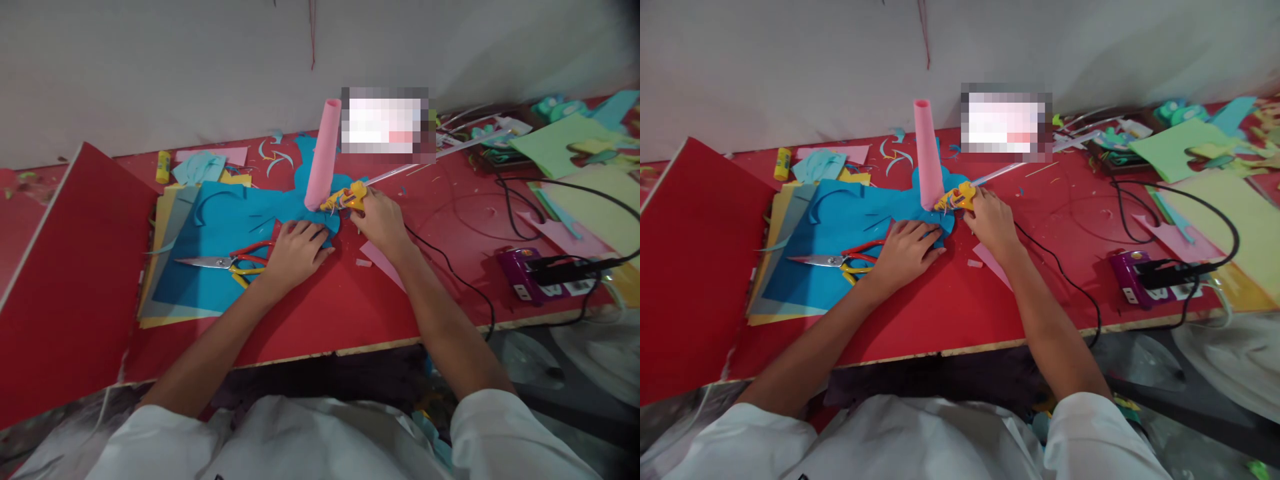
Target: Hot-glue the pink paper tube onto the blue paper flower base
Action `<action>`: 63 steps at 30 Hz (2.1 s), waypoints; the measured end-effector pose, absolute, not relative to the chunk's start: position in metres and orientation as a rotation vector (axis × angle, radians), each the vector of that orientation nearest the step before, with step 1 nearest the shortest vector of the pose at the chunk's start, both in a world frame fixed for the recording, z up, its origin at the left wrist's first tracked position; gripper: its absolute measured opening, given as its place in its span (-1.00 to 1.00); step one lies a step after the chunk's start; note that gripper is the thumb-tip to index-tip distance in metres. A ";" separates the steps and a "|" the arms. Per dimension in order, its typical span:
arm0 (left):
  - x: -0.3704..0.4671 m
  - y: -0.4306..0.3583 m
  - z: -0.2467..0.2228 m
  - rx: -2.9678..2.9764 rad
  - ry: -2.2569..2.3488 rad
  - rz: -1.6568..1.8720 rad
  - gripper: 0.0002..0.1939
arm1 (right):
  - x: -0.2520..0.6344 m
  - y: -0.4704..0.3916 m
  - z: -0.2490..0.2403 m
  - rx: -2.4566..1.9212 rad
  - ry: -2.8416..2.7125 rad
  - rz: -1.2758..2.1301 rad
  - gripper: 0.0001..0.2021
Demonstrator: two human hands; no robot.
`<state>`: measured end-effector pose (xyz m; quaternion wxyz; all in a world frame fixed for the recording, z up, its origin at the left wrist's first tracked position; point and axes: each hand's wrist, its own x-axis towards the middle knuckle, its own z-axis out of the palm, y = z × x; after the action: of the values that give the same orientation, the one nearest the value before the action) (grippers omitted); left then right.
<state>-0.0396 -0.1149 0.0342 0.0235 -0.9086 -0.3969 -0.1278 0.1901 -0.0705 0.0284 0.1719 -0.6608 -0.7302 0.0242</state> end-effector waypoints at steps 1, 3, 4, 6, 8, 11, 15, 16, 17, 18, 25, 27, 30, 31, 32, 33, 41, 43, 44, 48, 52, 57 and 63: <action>-0.040 -0.115 0.034 -2.815 -1.230 -0.395 -0.62 | 0.189 -0.071 0.028 -1.869 -2.075 0.069 -0.60; -0.040 -0.115 0.035 -2.818 -1.235 -0.394 -0.63 | 0.189 -0.071 0.028 -1.867 -2.077 0.065 -0.58; -0.040 -0.115 0.035 -2.818 -1.238 -0.395 -0.63 | 0.189 -0.071 0.028 -1.872 -2.076 0.061 -0.58; -0.040 -0.116 0.035 -2.817 -1.240 -0.396 -0.63 | 0.190 -0.071 0.028 -1.887 -2.073 0.046 -0.61; -0.040 -0.116 0.035 -2.814 -1.236 -0.394 -0.62 | 0.190 -0.071 0.028 -1.894 -2.071 0.030 -0.63; -0.040 -0.116 0.035 -2.809 -1.234 -0.388 -0.61 | 0.189 -0.072 0.028 -1.869 -2.084 0.023 -0.64; -0.040 -0.115 0.035 -2.814 -1.243 -0.395 -0.60 | 0.185 -0.073 0.029 -1.845 -2.094 0.025 -0.64; -0.040 -0.115 0.034 -2.819 -1.244 -0.399 -0.60 | 0.184 -0.073 0.029 -1.849 -2.094 0.025 -0.63; -0.040 -0.115 0.034 -2.824 -1.244 -0.403 -0.61 | 0.184 -0.073 0.029 -1.855 -2.095 0.026 -0.62; -0.040 -0.115 0.034 -2.826 -1.243 -0.407 -0.60 | 0.184 -0.073 0.030 -1.861 -2.095 0.028 -0.62; -0.040 -0.116 0.035 -2.834 -1.258 -0.415 -0.62 | 0.185 -0.074 0.030 -1.871 -2.107 0.001 -0.61; -0.039 -0.116 0.035 -2.831 -1.259 -0.409 -0.62 | 0.185 -0.074 0.030 -1.873 -2.112 -0.001 -0.62; -0.039 -0.116 0.035 -2.831 -1.258 -0.403 -0.62 | 0.185 -0.074 0.031 -1.882 -2.117 0.004 -0.61; -0.040 -0.116 0.035 -2.831 -1.257 -0.403 -0.62 | 0.185 -0.074 0.031 -1.884 -2.120 0.006 -0.60; -0.040 -0.116 0.034 -2.832 -1.254 -0.403 -0.62 | 0.185 -0.074 0.032 -1.886 -2.121 0.008 -0.60; -0.040 -0.116 0.034 -2.833 -1.251 -0.404 -0.61 | 0.185 -0.074 0.032 -1.887 -2.122 0.008 -0.59; -0.040 -0.115 0.034 -2.829 -1.250 -0.403 -0.61 | 0.187 -0.075 0.033 -1.879 -2.123 -0.003 -0.56; -0.040 -0.115 0.035 -2.833 -1.247 -0.396 -0.60 | 0.188 -0.075 0.034 -1.881 -2.118 -0.002 -0.56; -0.040 -0.115 0.035 -2.834 -1.247 -0.396 -0.60 | 0.188 -0.075 0.034 -1.886 -2.114 0.000 -0.57; -0.039 -0.115 0.036 -2.845 -1.256 -0.417 -0.62 | 0.193 -0.075 0.036 -1.926 -2.044 -0.013 -0.61; -0.039 -0.116 0.035 -2.857 -1.271 -0.436 -0.63 | 0.200 -0.074 0.037 -1.980 -1.915 -0.028 -0.66; -0.045 -0.114 0.039 -2.838 -1.320 -0.761 -0.66 | 0.203 -0.073 0.037 -2.029 -1.822 -0.046 -0.67; -0.038 -0.080 0.082 -2.455 -1.454 -1.748 -0.71 | 0.202 -0.072 0.035 -2.033 -1.879 0.009 -0.68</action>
<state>-0.0384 -0.0799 0.0824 -0.1021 -0.7299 -0.4322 -0.5196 0.2023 -0.0718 0.0353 0.1855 -0.7216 -0.6670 0.0031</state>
